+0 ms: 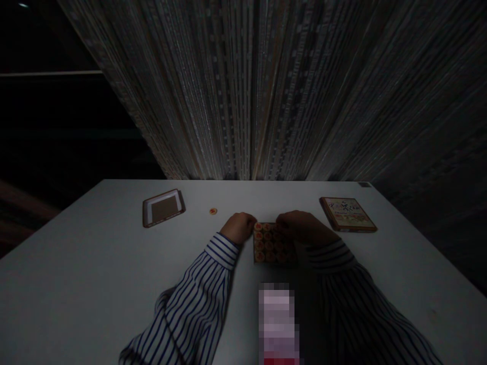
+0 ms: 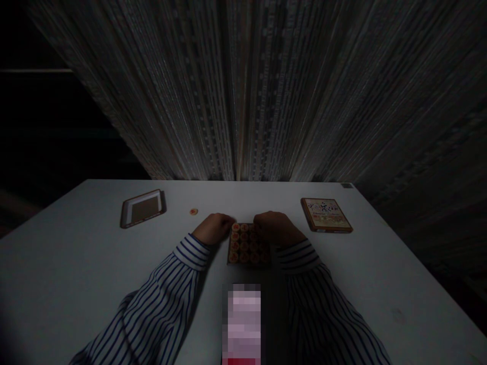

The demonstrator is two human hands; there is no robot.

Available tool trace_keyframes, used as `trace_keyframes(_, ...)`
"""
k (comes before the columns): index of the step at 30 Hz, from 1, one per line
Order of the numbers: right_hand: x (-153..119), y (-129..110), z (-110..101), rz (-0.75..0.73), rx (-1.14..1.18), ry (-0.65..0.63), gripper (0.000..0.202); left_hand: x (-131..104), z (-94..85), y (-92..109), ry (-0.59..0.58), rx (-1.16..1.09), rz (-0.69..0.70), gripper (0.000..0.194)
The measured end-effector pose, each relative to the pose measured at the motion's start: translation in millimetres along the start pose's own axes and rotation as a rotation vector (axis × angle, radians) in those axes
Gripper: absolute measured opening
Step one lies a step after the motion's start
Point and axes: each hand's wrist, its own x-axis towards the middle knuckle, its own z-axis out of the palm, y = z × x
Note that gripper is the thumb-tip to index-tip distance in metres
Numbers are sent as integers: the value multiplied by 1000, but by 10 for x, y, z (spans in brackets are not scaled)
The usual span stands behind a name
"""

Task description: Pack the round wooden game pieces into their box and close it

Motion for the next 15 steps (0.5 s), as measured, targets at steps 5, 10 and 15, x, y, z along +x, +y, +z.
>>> trace_keyframes(5,6,-10,-6,2,8,-2,26,-4,0,2,1,-1,-5,29)
trace_keyframes(10,-3,-36,-38,1,15,-14,27,-3,0,7,-5,-11,-31,29)
trace_keyframes(15,3,-32,-37,-8,33,-27,27,-3,-12,13,-7,-11,-18,30)
